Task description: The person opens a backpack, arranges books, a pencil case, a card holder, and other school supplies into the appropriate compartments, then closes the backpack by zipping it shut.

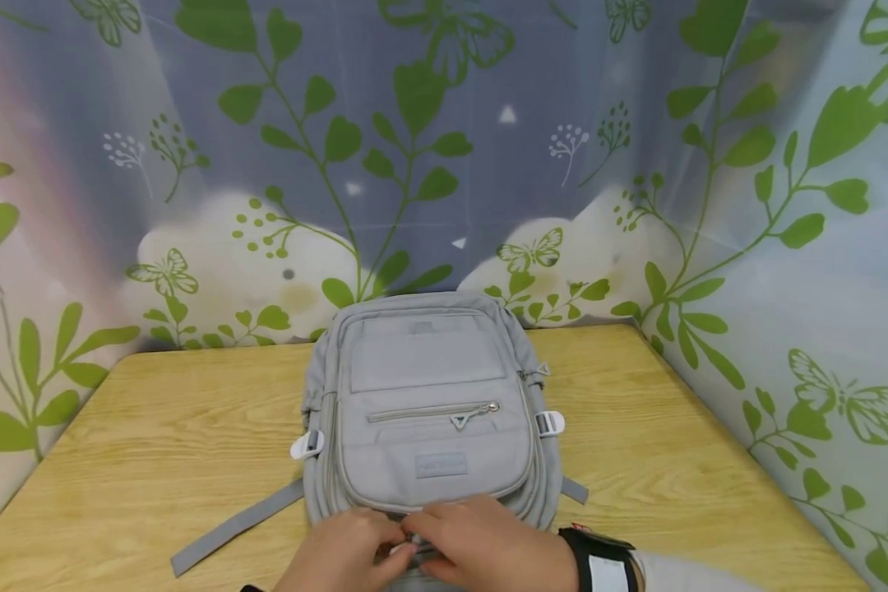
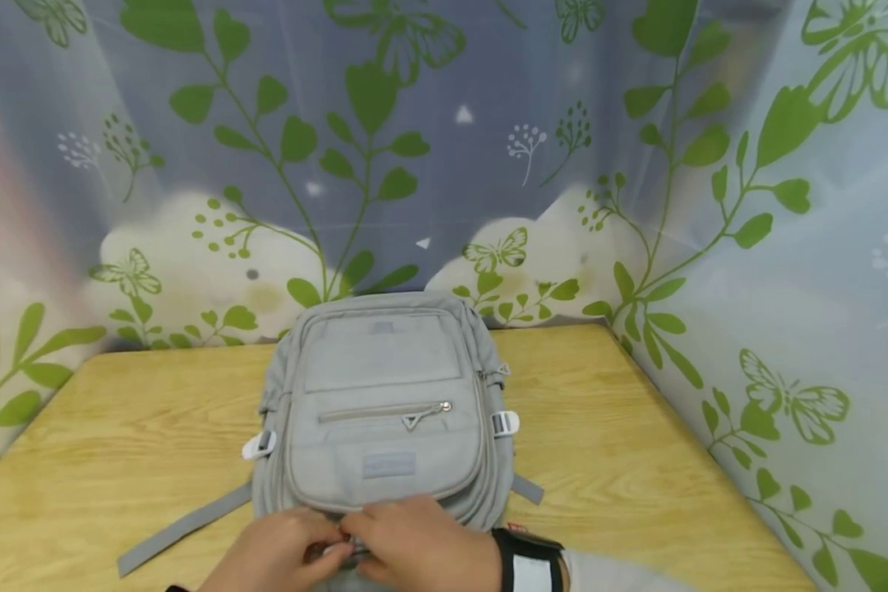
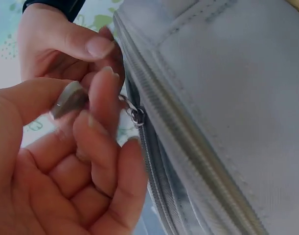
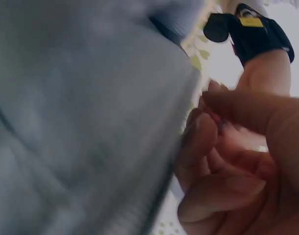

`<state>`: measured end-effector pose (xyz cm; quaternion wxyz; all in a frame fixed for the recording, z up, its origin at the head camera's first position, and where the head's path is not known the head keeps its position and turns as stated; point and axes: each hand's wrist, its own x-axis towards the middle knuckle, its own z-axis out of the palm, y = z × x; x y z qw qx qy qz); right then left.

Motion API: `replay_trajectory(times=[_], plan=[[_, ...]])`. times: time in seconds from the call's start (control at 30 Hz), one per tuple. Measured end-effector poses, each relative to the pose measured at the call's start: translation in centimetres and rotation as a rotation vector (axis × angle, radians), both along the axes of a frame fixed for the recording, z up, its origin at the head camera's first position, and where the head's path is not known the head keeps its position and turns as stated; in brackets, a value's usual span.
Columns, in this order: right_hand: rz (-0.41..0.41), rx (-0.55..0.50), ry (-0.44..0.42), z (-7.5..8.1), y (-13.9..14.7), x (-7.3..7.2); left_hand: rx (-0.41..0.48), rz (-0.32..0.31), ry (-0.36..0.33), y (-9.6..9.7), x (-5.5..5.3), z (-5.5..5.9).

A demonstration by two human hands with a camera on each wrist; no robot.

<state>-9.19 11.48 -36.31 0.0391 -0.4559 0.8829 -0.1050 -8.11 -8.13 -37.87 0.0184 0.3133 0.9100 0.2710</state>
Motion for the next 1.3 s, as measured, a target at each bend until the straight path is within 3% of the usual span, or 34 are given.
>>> replay_trajectory(times=[0.03,0.07,0.13,0.23,0.27,0.3,0.5,0.63,0.83,1.0,1.17,1.3], plan=[[-0.013,-0.012,0.001,-0.2,-0.1,0.0,0.012,-0.018,0.035,-0.1,-0.1,-0.1],[-0.025,-0.023,0.001,-0.4,-0.2,-0.1,0.028,-0.043,0.126,-0.3,-0.2,-0.2],[-0.043,-0.053,-0.012,-0.6,-0.3,-0.1,0.064,-0.099,0.359,-1.0,-0.7,-0.6],[-0.066,-0.075,-0.039,-0.5,-0.1,-0.2,0.059,-0.117,0.735,-2.4,-2.0,-1.4],[-0.07,-0.083,-0.06,-0.3,0.1,-0.2,0.047,-0.118,0.818,-2.8,-2.4,-1.7],[-0.07,-0.095,-0.083,-0.2,0.2,-0.2,0.026,-0.132,0.839,-3.3,-2.8,-2.0],[-0.013,-0.154,-0.188,0.0,0.8,-0.4,-0.139,-0.185,0.821,-4.2,-4.1,-3.8],[-0.006,-0.178,-0.211,0.0,0.7,-0.5,-0.175,-0.191,0.854,-3.8,-4.3,-4.4],[-0.152,-0.18,-0.232,0.6,1.6,-0.2,-0.108,-0.183,0.844,-3.4,-4.3,-4.3],[-0.207,-0.207,-0.243,1.1,4.3,-0.2,-0.036,-0.189,0.8,-3.2,-4.3,-4.1],[-0.233,-0.126,-0.166,2.7,8.6,-1.0,0.03,-0.207,0.754,-3.5,-4.5,-4.0],[-0.313,-0.056,-0.027,4.1,11.5,-2.4,0.08,-0.247,0.711,-3.9,-4.7,-3.7]])
